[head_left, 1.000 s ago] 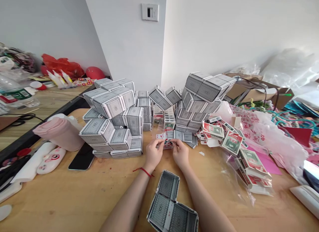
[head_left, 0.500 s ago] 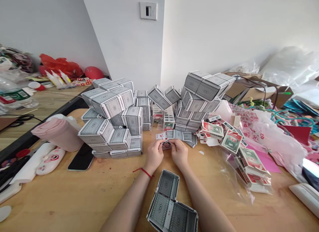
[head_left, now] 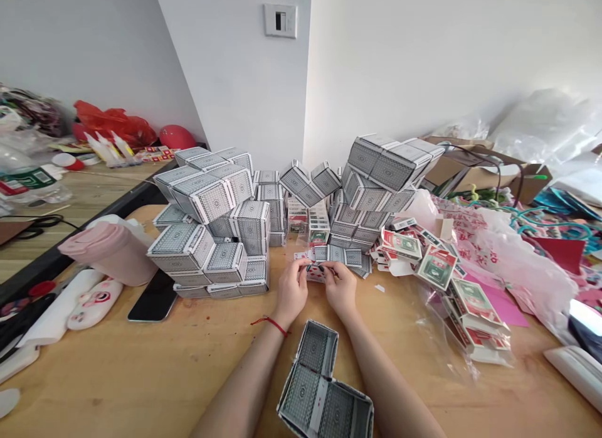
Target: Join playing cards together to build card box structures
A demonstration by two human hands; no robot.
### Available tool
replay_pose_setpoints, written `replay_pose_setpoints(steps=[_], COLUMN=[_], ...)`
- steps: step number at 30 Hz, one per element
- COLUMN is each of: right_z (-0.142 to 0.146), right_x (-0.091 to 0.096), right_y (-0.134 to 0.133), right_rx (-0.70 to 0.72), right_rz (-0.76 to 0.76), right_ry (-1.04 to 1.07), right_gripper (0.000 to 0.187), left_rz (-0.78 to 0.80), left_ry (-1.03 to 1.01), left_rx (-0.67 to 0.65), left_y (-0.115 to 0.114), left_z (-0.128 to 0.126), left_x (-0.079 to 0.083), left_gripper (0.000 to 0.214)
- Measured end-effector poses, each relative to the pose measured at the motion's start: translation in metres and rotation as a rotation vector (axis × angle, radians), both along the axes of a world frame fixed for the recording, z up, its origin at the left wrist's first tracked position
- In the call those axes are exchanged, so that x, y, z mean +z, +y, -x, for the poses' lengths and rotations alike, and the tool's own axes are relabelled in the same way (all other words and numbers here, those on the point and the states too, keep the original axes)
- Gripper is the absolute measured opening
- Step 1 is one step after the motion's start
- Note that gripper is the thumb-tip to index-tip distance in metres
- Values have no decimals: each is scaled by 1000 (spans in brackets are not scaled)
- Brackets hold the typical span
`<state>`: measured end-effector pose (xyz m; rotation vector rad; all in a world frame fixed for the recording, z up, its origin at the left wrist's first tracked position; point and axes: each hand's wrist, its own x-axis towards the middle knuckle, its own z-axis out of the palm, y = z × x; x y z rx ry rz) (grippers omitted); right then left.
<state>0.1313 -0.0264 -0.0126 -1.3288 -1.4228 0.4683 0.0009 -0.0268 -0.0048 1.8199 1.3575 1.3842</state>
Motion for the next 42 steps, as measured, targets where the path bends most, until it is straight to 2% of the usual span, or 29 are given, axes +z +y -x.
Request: replay_pose_setpoints(steps=[4,6,8,12,18,20,22,23,26,29,33,36,39,42], right_z=[-6,-8,-8,-5,5,7,8,7,5,3,3,5,5,5], right_x=[-7,-10,-11,-11,-7,-2,4,7,15,16,6,0,2,10], right_y=[8,11,13,12,6,3,0,-1,-4,-5,-2,-1,-2,-5], right_rx=[-33,-41,-29,45,199,235,208,185,136,118,57,64,95,126], right_rz=[74,90,100,99,89,45,-28,-59,-124,-147,-92,-47,-67,-118], right_ry=[301,405,453,448,364,334,275,212,0,-74,30,107,82,-38], right_gripper=[19,21,22,21,16,27,46,49,27,13,13,13,11,13], left_rz=[171,263,304,282,158,78,-29,-80,-176,-201,-132,-64,-84,-154], left_ry=[-332,-419,-437,-369,-230,-126,12,82,228,217,37,-23,25,122], left_rx=[-144,-255,-293,-170,31,60,56,47,21,31,133,151,133,106], left_y=[2,3,3,5,6,4,1,0,-4,-5,-3,-1,0,-1], left_z=[-1,-3,-6,-8,-1,1,1,1,0,0,0,0,0,1], left_x=[2,2,2,-1,-4,-2,0,2,4,6,8,6,4,4], left_gripper=[37,33,26,17,11,11,13,16,24,23,9,9,10,11])
